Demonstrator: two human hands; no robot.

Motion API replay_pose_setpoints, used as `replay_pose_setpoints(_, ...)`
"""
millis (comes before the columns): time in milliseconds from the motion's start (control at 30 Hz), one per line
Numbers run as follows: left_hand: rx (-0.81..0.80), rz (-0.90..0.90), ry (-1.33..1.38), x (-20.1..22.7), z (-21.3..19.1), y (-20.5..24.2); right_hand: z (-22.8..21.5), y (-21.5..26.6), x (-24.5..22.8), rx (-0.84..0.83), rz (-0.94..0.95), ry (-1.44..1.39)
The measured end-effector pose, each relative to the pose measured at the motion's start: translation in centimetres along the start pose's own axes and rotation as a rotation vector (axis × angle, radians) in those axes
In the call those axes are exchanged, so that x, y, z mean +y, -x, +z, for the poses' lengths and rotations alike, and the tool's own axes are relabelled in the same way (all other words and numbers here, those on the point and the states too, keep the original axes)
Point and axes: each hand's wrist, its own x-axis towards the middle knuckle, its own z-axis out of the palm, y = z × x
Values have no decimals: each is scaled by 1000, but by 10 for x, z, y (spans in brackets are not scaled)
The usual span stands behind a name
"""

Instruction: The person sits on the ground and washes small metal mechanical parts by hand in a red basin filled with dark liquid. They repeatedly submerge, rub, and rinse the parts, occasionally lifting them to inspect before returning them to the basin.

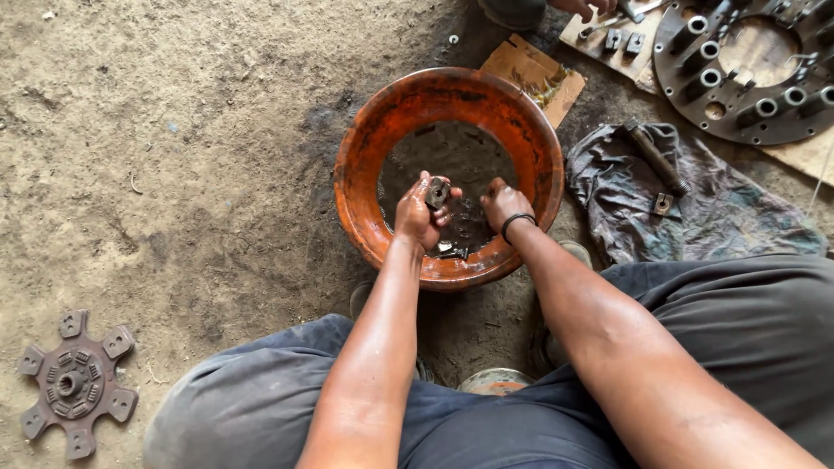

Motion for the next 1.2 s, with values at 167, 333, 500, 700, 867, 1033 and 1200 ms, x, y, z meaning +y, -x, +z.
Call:
replay_pose_setpoints(167, -7, -29, 10, 6, 1, 2, 4, 4, 7, -57, -155, 293)
replay_pose_setpoints(333, -37, -46, -22, 9, -1, -1, 17, 12, -3, -304, -142, 659)
replay_pose_setpoints(500, -14, -55, -48, 4, -3, -9, 32, 13, -7, -266, -178, 565)
replay_pose_setpoints(700, -17, -41, -32, 1, -1, -16, 35, 12, -3, -271, -135, 586)
replay_pose_setpoints(867, -34, -48, -68, -2, -1, -21, 35, 16, -9, -287, -113, 497)
replay_pose_setpoints(1033, -76, -65, -41, -2, -4, -20, 31, 21, -13, -282, -117, 557)
replay_pose_setpoints(1200, -159, -53, 27, 0, -1, -19, 34, 16, -12, -412, -174, 617)
